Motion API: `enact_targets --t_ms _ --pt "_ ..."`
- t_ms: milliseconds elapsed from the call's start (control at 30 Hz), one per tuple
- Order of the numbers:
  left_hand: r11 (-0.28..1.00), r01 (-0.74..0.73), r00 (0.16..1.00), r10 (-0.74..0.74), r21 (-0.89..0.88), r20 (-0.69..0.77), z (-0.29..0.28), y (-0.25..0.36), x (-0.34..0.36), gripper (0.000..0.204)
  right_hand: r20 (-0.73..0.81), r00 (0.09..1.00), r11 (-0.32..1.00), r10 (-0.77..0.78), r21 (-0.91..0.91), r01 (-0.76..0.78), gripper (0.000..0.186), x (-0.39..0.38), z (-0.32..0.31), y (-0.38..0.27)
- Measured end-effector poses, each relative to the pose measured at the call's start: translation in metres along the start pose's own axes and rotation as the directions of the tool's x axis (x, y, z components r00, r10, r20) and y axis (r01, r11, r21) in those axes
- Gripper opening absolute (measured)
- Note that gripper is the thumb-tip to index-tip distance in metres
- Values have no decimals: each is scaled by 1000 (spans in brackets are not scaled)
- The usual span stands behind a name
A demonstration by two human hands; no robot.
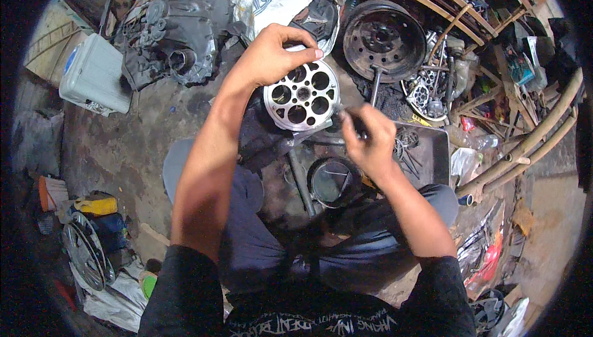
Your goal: The person sits on the floor and uses a screwdriver to scrape and clean the surface of a metallic engine component. They rotate the part to access different areas and occasionally use a hammer to tap the component.
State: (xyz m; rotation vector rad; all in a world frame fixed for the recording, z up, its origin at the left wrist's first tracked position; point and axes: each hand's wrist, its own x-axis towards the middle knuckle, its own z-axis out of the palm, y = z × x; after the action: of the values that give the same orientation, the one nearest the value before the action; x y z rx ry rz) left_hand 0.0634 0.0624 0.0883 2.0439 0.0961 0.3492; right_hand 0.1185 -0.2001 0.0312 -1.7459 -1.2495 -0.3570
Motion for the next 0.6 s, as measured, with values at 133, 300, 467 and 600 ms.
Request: enact_targets --t_ms 133,300,467,600 --pt "1000 -7 1000 6 14 21 -2 1 1 24 74 994 997 -76 -11 77 15 -7 6 2" --pt "999 -54 997 54 -6 46 -1 -4 2 23 85 996 999 -41 2 41 13 4 0 2" --pt "996 -81 994 83 -37 70 -1 -8 4 24 83 996 999 -29 -41 32 15 5 -3 5" --pt "999 -51 996 50 7 73 1 -3 4 25 120 986 993 -116 15 115 16 0 -3 4"
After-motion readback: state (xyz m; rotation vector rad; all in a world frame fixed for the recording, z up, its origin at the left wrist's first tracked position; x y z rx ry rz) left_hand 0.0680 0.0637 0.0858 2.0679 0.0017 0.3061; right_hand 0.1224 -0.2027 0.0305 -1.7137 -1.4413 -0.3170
